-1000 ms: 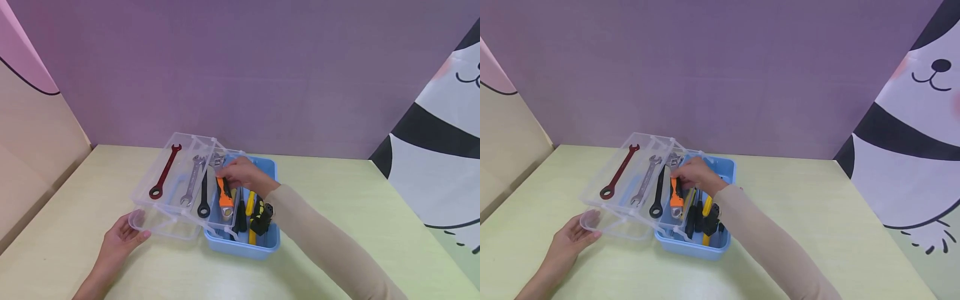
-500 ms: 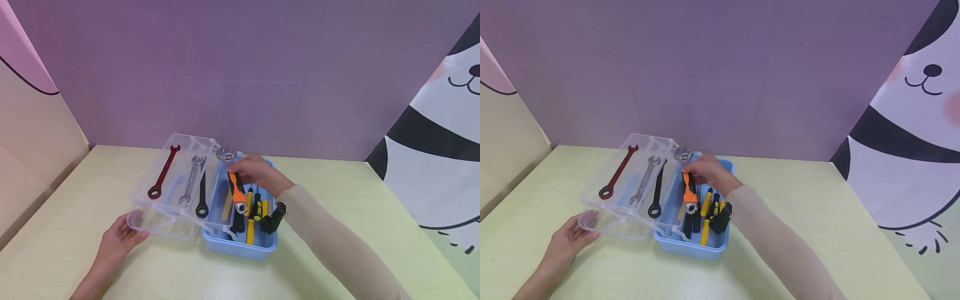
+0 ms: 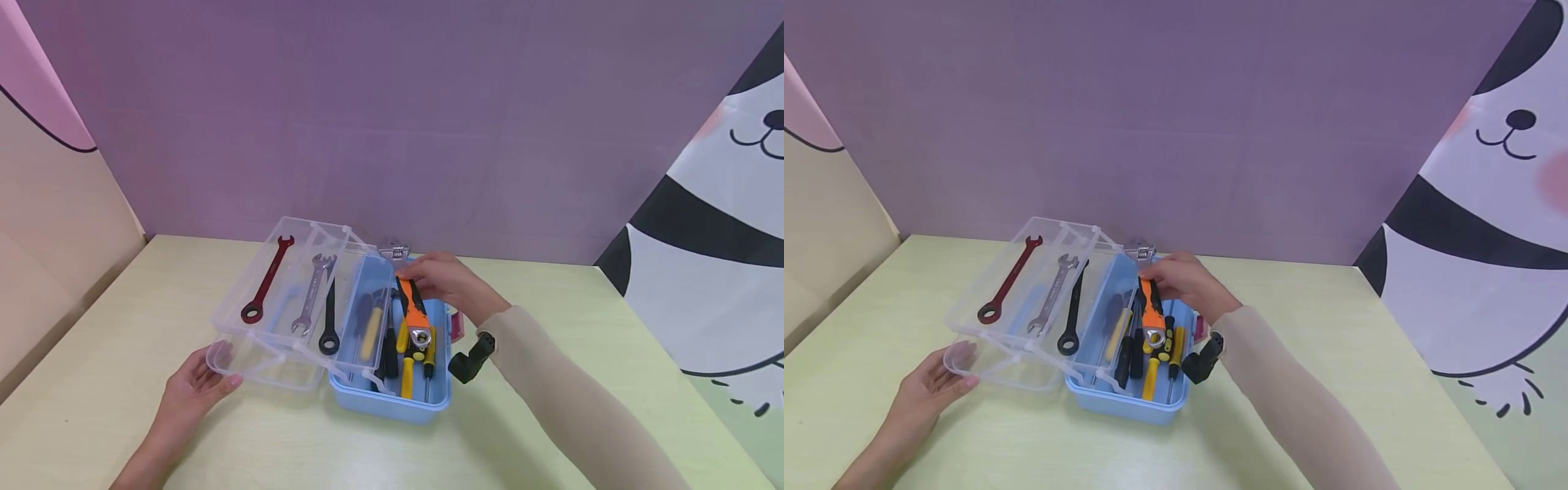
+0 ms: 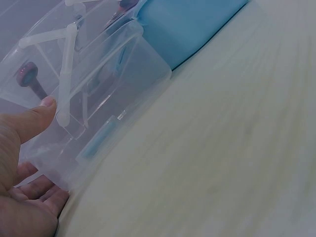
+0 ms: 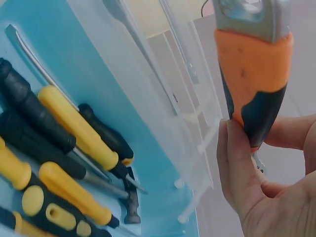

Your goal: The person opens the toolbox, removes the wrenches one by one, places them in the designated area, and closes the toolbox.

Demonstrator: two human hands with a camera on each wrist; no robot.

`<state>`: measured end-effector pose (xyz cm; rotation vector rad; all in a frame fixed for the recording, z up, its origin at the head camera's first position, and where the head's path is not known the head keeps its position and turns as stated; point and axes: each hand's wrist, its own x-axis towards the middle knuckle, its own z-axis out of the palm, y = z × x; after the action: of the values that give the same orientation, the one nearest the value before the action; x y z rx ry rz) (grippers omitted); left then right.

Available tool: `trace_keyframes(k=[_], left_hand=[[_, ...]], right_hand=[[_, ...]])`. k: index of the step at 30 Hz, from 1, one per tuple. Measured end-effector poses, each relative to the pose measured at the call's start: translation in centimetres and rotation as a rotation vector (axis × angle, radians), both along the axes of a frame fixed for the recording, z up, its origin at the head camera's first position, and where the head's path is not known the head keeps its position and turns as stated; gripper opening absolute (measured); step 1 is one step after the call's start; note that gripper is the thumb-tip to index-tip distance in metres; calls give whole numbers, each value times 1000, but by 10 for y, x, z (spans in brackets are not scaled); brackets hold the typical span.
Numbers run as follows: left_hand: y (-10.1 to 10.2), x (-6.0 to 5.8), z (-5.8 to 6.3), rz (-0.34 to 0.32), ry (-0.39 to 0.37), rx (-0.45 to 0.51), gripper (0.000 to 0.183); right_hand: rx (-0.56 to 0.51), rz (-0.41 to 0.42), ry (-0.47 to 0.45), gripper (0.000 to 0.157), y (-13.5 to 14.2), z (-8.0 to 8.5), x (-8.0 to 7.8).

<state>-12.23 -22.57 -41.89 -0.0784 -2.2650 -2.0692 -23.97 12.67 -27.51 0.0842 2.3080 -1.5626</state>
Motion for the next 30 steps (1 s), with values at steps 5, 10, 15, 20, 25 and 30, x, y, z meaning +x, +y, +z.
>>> trace_keyframes(k=[5, 10, 15, 20, 25, 30], left_hand=[[0, 0, 1, -8, 2, -3, 62], [0, 0, 1, -8, -6, 0, 62], [1, -1, 0, -4, -21, 5, 63], [2, -1, 0, -4, -11, 9, 63], [1, 0, -1, -9, 31, 32, 60], [0, 0, -2, -13, 31, 41, 60]], right_hand=[[14, -4, -5, 36, 14, 1, 1], [43, 5, -10, 40, 29, 1, 5], [55, -14, -18, 42, 43, -1, 7], [38, -36, -46, 41, 56, -4, 9], [18, -52, -78, 43, 64, -11, 10], [30, -65, -93, 45, 70, -18, 13]])
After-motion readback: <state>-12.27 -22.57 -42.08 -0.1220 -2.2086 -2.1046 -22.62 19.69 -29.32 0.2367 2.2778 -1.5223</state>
